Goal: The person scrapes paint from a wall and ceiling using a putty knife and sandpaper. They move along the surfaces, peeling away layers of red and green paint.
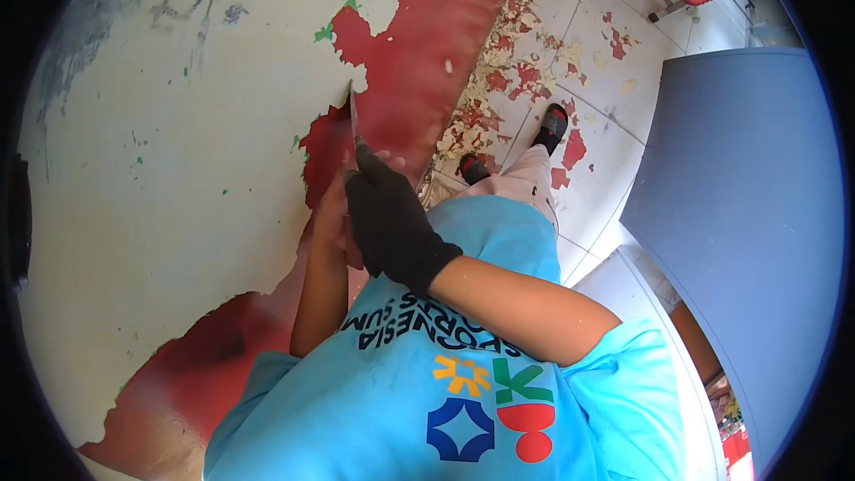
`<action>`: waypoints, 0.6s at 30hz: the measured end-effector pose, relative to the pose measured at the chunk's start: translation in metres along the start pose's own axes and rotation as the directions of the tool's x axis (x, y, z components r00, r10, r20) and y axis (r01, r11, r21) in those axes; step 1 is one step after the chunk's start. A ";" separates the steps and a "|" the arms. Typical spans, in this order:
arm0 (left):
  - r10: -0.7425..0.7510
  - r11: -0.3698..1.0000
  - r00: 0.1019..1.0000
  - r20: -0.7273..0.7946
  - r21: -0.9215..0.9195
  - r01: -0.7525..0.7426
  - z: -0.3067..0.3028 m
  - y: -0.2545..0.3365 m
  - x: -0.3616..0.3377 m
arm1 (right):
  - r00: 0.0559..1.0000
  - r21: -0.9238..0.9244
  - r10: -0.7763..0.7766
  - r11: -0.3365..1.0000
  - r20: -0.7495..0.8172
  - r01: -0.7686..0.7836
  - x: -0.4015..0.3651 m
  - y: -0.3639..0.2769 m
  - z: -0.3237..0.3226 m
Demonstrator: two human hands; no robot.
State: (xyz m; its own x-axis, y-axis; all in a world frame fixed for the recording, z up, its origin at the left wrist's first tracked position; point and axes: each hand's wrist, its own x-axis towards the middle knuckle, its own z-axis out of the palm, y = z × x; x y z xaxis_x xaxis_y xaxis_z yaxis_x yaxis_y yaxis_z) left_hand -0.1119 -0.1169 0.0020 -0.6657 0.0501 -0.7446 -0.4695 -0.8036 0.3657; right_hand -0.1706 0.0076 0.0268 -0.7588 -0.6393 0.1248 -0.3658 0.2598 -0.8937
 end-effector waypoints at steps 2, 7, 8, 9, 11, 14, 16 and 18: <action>0.032 0.998 0.996 -0.087 0.052 -0.027 0.007 0.003 0.002 | 0.927 0.263 0.302 0.897 0.223 -0.355 0.009 0.005 -0.004; 0.054 0.996 0.994 -0.093 0.070 -0.047 0.020 0.009 0.002 | 0.928 0.381 0.339 0.846 0.158 -0.374 0.001 -0.025 -0.018; 0.032 0.999 0.997 -0.064 0.035 -0.030 0.031 0.012 -0.002 | 0.925 0.381 0.344 0.843 0.163 -0.380 0.003 -0.029 -0.019; 0.027 0.999 0.997 -0.069 0.031 -0.025 0.039 0.015 -0.005 | 0.907 0.410 0.383 0.809 0.176 -0.421 0.003 -0.032 -0.020; 0.023 0.998 1.000 0.014 -0.051 -0.022 0.047 0.020 -0.009 | 0.885 0.442 0.421 0.768 0.198 -0.464 0.000 -0.028 -0.010; 0.076 0.997 0.990 -0.116 0.019 -0.074 0.054 0.021 -0.002 | 0.968 0.234 0.204 0.958 -0.146 -0.167 0.001 -0.013 0.006; 0.064 0.998 0.994 -0.090 -0.012 -0.066 0.058 0.027 -0.006 | 0.951 0.323 0.296 0.912 -0.090 -0.253 0.002 -0.018 -0.004; 0.043 0.998 0.996 -0.082 -0.052 -0.048 0.049 0.025 -0.005 | 0.918 0.444 0.395 0.829 -0.034 -0.340 0.005 -0.023 -0.013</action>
State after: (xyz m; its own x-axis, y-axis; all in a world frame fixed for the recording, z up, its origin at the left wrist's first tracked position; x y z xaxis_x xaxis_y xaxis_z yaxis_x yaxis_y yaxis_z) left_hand -0.1486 -0.1080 0.0427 -0.6354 -0.0336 -0.7714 -0.4067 -0.8346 0.3714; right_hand -0.1729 0.0082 0.0535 -0.8595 -0.4595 -0.2239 0.1945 0.1112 -0.9746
